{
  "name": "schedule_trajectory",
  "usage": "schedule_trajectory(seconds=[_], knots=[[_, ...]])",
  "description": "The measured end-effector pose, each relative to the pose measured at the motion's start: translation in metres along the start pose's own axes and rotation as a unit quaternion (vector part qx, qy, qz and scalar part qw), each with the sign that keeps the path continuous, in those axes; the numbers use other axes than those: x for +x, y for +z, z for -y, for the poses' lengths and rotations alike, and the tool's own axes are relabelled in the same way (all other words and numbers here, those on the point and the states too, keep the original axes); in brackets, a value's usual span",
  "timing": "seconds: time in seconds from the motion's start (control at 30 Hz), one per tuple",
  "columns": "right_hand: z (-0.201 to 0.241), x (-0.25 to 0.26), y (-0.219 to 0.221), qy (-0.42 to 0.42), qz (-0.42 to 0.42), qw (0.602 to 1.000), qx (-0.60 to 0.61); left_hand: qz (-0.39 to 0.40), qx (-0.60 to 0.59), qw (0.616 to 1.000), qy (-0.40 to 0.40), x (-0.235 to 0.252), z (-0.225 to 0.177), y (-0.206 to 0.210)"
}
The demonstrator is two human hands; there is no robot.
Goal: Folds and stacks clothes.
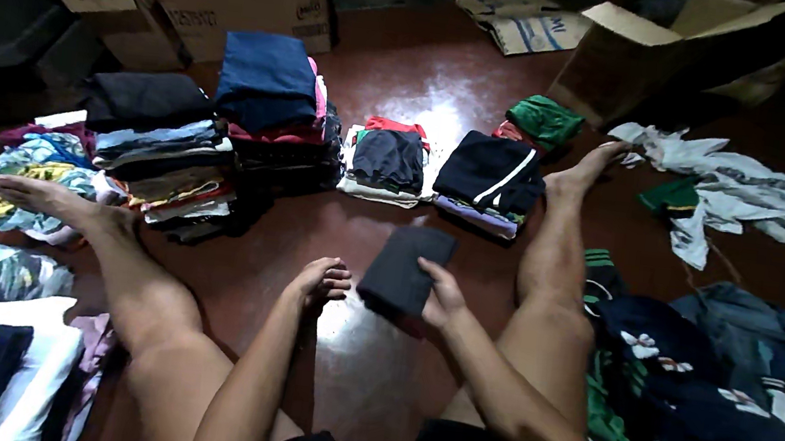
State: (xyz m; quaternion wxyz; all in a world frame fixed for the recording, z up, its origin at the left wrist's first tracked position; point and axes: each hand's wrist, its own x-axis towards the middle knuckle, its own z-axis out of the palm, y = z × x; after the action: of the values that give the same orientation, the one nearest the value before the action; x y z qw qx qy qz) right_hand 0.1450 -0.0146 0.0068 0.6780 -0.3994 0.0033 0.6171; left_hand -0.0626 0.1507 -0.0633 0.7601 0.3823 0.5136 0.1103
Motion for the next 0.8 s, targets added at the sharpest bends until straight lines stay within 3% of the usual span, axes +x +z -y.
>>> schedule_trajectory(seconds=[0.07, 0.2, 0.3, 0.43, 0.53, 0.67, 0.8], knots=[[0.022, 0.018, 0.028, -0.053, -0.009, 0.999, 0.011, -0.021, -0.029, 0.999, -0.007, 0.006, 0.009, -0.014], [0.075, 0.077, 0.096, -0.185, 0.059, 0.979, 0.07, -0.021, -0.053, 0.998, 0.019, 0.007, 0.008, -0.029], [0.096, 0.138, 0.135, -0.21, 0.069, 0.966, 0.132, -0.021, -0.075, 0.996, 0.047, 0.002, 0.017, -0.033], [0.07, 0.222, 0.123, -0.133, -0.068, 0.975, 0.166, -0.022, -0.111, 0.989, 0.094, 0.0, 0.031, -0.038], [0.042, 0.247, 0.103, -0.116, -0.135, 0.964, 0.198, -0.024, -0.115, 0.987, 0.111, -0.001, 0.034, -0.039], [0.033, 0.242, 0.108, -0.138, -0.102, 0.947, 0.272, -0.017, -0.11, 0.988, 0.105, 0.004, 0.037, -0.041], [0.054, 0.242, 0.13, -0.164, -0.017, 0.937, 0.308, -0.046, -0.103, 0.988, 0.109, 0.0, 0.031, -0.033]])
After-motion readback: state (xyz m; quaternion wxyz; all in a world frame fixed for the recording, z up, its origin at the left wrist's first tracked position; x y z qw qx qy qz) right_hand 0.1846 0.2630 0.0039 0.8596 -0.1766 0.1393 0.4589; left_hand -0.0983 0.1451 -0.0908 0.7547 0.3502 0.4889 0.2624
